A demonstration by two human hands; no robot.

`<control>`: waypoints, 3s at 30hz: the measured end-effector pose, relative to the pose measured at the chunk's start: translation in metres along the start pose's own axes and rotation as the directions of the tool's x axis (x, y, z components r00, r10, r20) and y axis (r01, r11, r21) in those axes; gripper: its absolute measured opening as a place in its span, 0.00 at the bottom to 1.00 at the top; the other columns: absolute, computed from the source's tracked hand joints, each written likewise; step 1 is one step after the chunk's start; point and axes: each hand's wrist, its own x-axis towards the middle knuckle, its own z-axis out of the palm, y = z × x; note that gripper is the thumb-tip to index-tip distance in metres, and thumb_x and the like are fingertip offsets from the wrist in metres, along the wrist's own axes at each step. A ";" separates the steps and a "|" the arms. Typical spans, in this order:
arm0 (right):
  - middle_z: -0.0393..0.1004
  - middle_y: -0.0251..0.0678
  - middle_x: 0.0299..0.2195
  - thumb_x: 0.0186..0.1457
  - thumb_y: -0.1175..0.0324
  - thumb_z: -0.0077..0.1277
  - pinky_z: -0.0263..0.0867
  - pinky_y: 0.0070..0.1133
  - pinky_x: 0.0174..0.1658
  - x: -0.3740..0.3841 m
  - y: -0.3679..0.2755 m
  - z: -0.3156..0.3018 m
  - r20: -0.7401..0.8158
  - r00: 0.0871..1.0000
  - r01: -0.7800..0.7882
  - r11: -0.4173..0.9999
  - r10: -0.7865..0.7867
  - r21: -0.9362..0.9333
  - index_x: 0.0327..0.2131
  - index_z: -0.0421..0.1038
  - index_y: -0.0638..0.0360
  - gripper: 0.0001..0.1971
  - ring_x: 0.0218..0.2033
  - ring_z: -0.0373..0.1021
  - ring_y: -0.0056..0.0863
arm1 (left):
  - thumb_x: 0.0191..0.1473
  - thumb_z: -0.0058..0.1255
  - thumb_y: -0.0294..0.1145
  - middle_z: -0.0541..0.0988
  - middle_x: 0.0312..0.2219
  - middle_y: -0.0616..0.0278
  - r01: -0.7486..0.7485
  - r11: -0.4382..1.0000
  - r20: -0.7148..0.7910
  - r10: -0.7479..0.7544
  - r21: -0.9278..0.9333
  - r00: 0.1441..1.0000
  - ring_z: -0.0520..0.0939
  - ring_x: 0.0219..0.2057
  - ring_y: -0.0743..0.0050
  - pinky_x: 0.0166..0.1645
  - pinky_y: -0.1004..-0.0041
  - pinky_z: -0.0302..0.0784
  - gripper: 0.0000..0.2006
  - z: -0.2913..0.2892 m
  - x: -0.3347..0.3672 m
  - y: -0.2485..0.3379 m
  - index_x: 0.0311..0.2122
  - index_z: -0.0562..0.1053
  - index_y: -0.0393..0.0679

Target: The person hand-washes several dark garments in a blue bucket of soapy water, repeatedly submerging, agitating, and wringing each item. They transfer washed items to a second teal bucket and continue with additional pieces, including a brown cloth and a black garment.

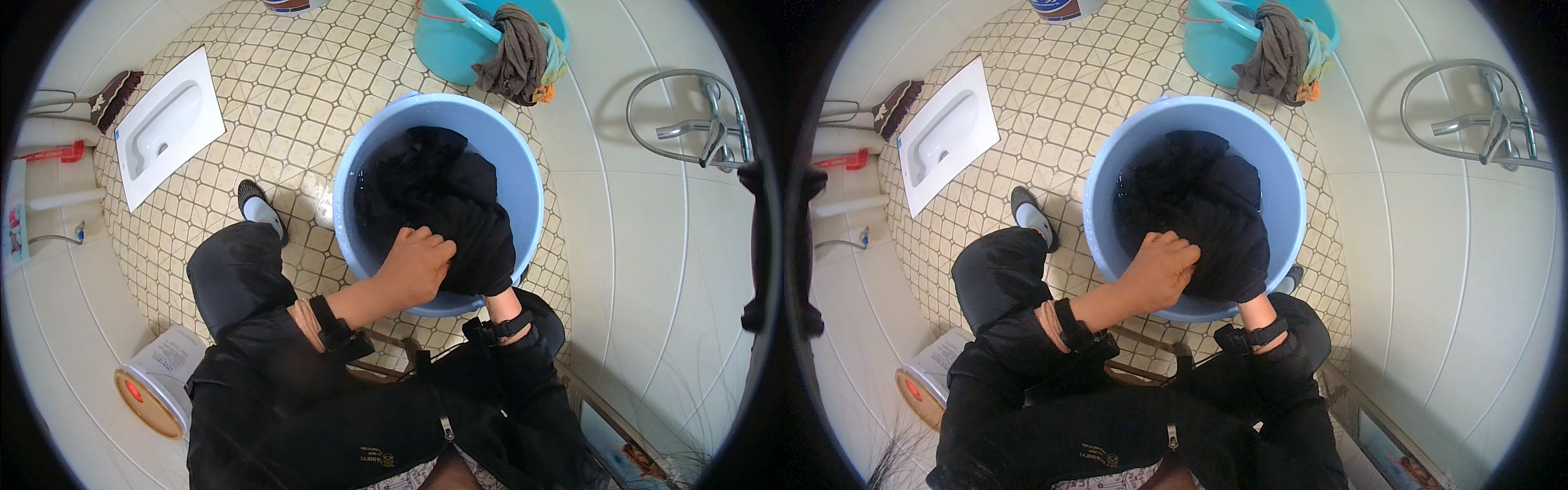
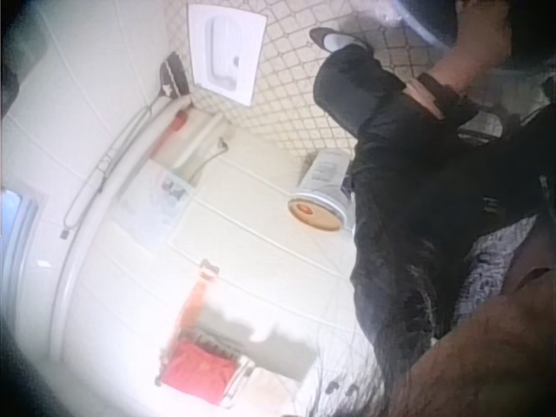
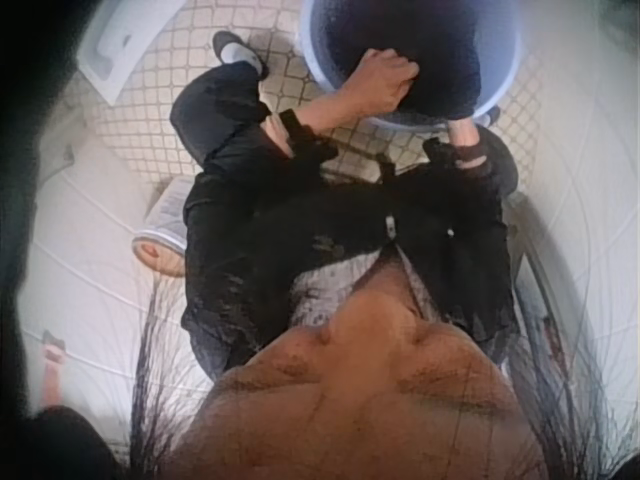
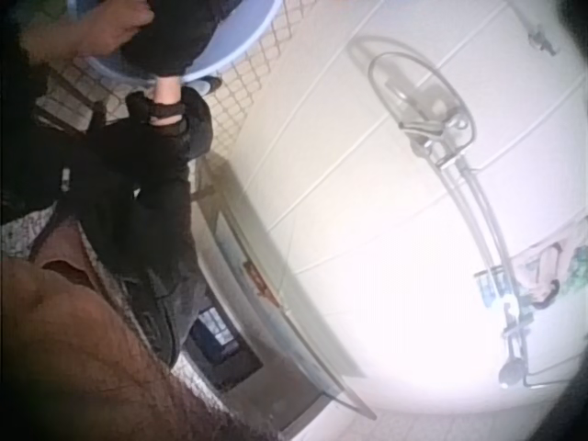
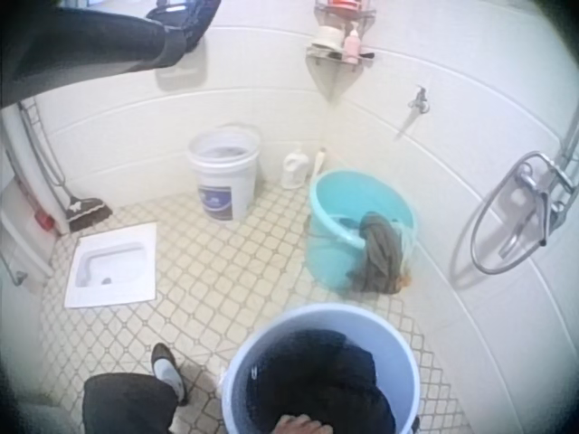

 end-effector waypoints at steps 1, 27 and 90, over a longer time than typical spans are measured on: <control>0.62 0.40 0.58 0.56 0.67 0.52 0.52 0.25 0.63 0.000 0.000 0.002 -0.009 1.000 0.001 1.000 -0.001 -0.029 0.60 0.57 0.60 0.29 0.59 0.59 0.36 | 0.51 0.48 0.28 0.73 0.27 0.57 -0.033 0.999 -0.026 0.034 0.041 0.999 0.72 0.33 0.56 0.41 0.61 0.61 0.03 -0.001 0.000 0.001 0.32 0.69 0.43; 0.61 0.42 0.59 0.57 0.67 0.52 0.53 0.25 0.62 0.009 -0.040 -0.015 -0.031 0.998 0.059 0.998 -0.060 -0.008 0.61 0.55 0.60 0.30 0.60 0.58 0.36 | 0.54 0.46 0.62 0.70 0.32 0.54 -0.038 0.999 0.060 0.040 -0.024 0.997 0.70 0.37 0.58 0.42 0.59 0.62 0.30 -0.009 0.001 0.005 0.27 0.74 0.38; 0.75 0.38 0.38 0.52 0.71 0.55 0.69 0.25 0.47 -0.004 -0.177 -0.258 -0.314 0.909 0.048 0.678 0.275 0.733 0.45 0.68 0.63 0.17 0.40 0.73 0.28 | 0.27 0.43 0.12 0.71 0.25 0.62 0.496 0.353 0.120 -0.708 -0.793 0.696 0.69 0.25 0.67 0.27 0.73 0.65 0.23 -0.054 0.026 -0.061 0.36 0.72 0.38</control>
